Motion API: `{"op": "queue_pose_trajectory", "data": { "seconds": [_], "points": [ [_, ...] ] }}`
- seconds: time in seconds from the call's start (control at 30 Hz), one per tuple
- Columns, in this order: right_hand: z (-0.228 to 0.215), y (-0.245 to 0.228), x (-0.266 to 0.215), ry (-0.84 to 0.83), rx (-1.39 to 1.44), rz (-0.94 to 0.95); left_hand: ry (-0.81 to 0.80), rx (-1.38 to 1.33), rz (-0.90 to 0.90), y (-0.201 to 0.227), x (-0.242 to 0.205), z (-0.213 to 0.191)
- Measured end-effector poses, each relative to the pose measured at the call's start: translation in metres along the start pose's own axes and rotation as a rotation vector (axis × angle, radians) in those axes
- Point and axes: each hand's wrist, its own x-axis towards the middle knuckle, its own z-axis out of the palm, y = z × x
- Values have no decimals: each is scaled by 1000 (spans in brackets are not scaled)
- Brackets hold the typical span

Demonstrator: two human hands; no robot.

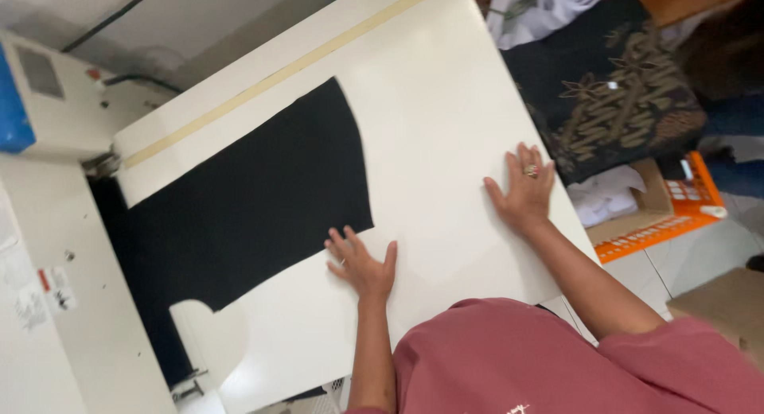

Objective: The person repeatedly picks up black fabric pieces from a stack, unfolds them on a white table, and smooths them flat with both hands. The person then folds the fabric and places it back on the stack. This cycle repeats multiple times throughout the clip.

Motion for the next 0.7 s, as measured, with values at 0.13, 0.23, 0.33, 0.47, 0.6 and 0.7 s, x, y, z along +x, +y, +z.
{"op": "queue_pose_trajectory", "data": {
  "seconds": [0.13,0.23,0.33,0.47,0.6,0.7],
  "points": [
    [-13,4,0,77,123,-56,163,0,-2,-8,-27,12],
    [-38,26,12,175,124,-60,220,-11,7,-4,-33,18],
    [-59,56,34,130,98,120,225,7,-5,-5,-29,15],
    [-70,86,55,-100,77,201,251,33,4,1,-30,8],
    [-70,100,63,-202,166,377,248,19,-22,4,-31,5],
    [-69,107,65,-236,246,315,260,10,-35,5,-30,6]
  ]
}}
